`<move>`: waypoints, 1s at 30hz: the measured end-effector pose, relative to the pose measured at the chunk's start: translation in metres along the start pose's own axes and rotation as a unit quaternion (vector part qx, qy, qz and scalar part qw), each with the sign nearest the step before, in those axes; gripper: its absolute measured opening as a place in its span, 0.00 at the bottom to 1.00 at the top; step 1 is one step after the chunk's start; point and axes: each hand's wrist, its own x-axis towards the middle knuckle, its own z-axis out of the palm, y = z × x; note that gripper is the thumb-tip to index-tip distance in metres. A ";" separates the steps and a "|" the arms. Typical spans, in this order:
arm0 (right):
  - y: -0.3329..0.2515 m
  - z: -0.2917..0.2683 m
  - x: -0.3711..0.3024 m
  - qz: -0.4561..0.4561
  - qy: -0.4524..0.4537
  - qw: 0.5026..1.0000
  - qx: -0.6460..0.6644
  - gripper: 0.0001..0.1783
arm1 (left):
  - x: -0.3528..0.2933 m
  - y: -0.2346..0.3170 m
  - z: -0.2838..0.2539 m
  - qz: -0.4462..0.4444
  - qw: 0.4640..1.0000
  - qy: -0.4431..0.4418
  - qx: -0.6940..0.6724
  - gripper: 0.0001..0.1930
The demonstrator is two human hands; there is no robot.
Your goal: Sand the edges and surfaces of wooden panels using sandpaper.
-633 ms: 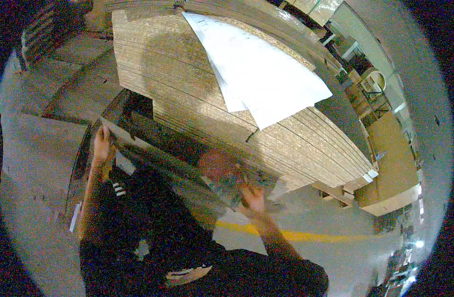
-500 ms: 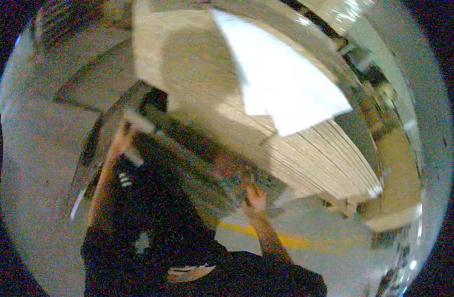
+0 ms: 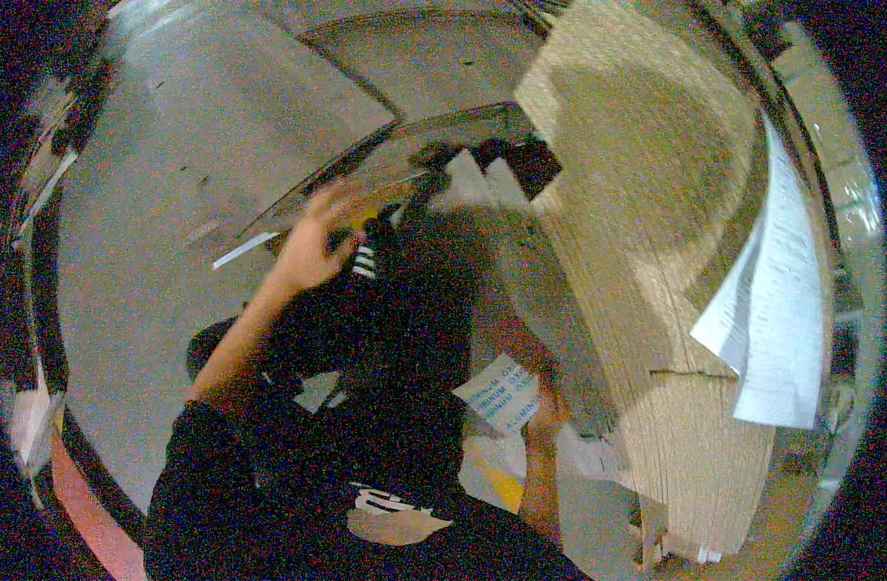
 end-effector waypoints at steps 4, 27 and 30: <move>-0.008 0.034 0.006 -0.467 -0.170 0.749 -0.438 0.20 | -0.004 -0.057 -0.094 -0.089 0.990 0.037 0.101 0.35; -0.020 0.154 -0.024 -0.353 -0.394 0.775 -0.346 0.20 | -0.057 -0.082 -0.065 -0.128 0.900 -0.046 0.415 0.35; -0.002 0.135 -0.023 -0.316 -0.376 0.816 -0.305 0.19 | -0.057 -0.093 -0.054 -0.091 0.887 -0.045 0.451 0.35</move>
